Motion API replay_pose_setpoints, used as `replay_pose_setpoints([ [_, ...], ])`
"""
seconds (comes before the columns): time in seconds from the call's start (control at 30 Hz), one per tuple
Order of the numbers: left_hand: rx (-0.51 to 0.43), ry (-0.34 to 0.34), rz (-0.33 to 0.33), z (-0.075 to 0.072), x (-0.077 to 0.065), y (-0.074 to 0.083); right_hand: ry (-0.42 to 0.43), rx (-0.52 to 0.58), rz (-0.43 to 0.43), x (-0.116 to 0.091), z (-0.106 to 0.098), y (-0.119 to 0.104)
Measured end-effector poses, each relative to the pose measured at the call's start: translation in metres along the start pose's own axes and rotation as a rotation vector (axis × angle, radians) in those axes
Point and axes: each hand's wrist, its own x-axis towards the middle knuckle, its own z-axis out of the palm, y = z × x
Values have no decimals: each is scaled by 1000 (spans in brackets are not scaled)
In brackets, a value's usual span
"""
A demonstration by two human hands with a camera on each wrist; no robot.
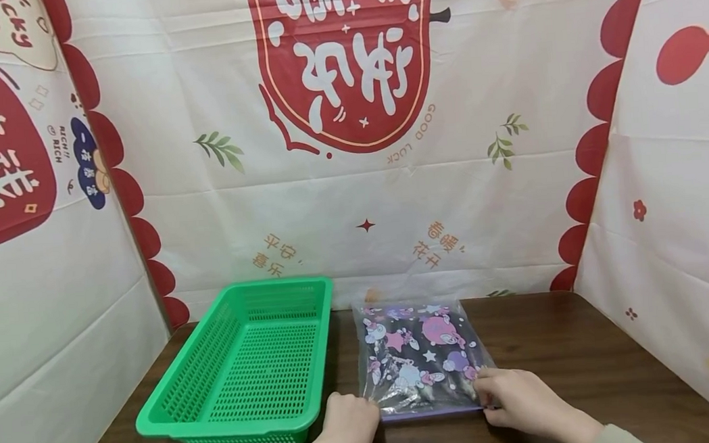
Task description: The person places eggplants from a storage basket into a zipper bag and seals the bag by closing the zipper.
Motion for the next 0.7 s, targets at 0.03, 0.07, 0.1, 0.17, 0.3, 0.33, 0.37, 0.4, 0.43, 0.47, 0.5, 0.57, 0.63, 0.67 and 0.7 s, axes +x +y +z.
replay_pose_setpoints([
  [0.03, 2, 3, -2, 1, 0, -1, -4, -1, 9, 0, 0, 2],
  [0.07, 4, 10, -4, 1, 0, -2, -8, 0, 18, 0, 1, 3],
  [0.1, 0, 12, -6, 2, 0, -2, -15, 7, 23, -1, 2, 4],
  [0.17, -13, 16, -15, 4, -1, -3, -37, 27, 31, -3, 4, 7],
  [0.3, -25, 28, -27, 9, -3, -3, -57, 50, 44, -9, 10, 13],
  [0.33, -22, 30, -29, 10, -2, -3, -63, 53, 51, -10, 11, 14],
  [0.37, -19, 33, -33, 10, -2, -3, -68, 55, 60, -11, 11, 15],
  [0.4, -19, 31, -38, 10, -2, -3, -77, 61, 74, -11, 11, 15],
  [0.43, -21, 27, -44, 10, -1, -3, -88, 75, 91, -11, 10, 15],
  [0.47, -29, 15, -54, 9, -1, -4, -102, 93, 116, -10, 8, 14],
  [0.5, -46, -11, -69, 7, -1, -4, -112, 105, 143, -8, 6, 14],
  [0.57, -107, -68, -101, 0, -2, -6, -109, 113, 197, -3, 1, 12],
  [0.63, -197, -117, -103, -14, -6, -10, -75, 71, 253, 3, -6, 11],
  [0.67, -243, -124, -95, -23, -9, -14, -49, 37, 281, 5, -9, 10],
  [0.7, -287, -115, -80, -33, -12, -18, -23, -1, 308, 8, -13, 11],
])
